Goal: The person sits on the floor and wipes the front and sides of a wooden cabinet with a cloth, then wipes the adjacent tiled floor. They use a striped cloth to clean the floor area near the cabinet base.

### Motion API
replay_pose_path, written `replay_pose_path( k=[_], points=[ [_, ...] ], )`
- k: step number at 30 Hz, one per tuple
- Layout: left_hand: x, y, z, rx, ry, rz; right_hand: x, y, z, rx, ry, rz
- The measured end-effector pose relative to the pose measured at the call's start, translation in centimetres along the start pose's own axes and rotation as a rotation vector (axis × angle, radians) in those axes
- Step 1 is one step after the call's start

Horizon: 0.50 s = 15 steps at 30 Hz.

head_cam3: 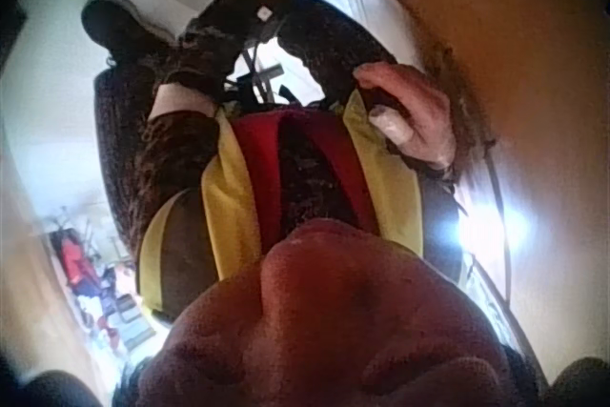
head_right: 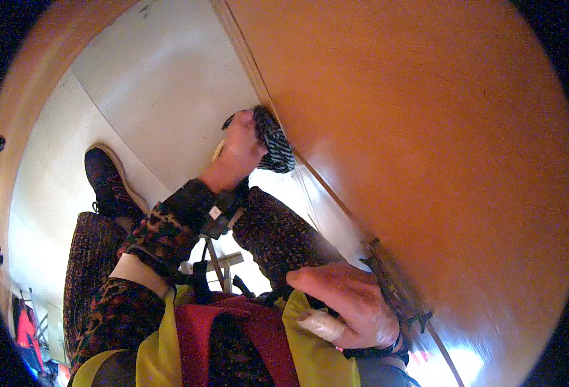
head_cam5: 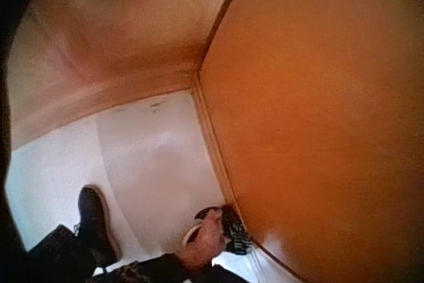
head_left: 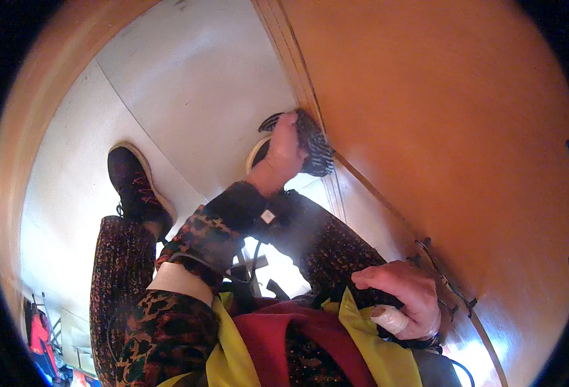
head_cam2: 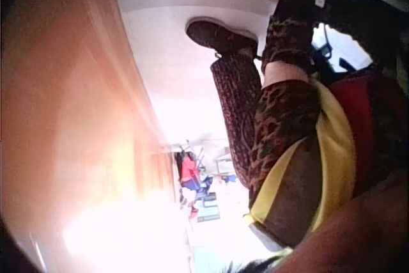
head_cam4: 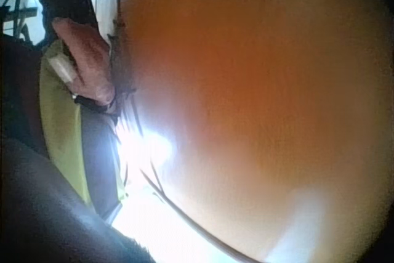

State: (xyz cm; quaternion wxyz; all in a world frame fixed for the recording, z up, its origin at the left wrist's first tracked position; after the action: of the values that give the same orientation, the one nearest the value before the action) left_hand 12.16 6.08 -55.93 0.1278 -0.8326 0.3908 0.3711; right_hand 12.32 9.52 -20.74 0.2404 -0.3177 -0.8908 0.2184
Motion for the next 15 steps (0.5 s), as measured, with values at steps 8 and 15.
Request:
replay_pose_path(
  k=[8,15],
  points=[
    [-1.4,7.7,1.0,-0.227,0.125,-0.257,0.3,0.0,0.0,-0.032,-0.022,0.023],
    [-1.9,13.6,5.1,-0.634,-0.074,0.298,0.1,-0.4,0.2,-0.086,0.047,-0.001]
  ],
)
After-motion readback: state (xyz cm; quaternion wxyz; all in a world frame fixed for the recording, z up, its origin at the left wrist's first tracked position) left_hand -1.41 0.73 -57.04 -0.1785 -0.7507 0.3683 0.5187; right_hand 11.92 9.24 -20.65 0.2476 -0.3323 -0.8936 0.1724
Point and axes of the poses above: each hand's wrist, its own z-axis towards the middle knuckle, its own x-axis out of the back of the hand, y = z × x, the point moved 4 cm from there along z, towards the middle knuckle, and after that the axes turned 9 degrees about -x, right-handed, at the moved point
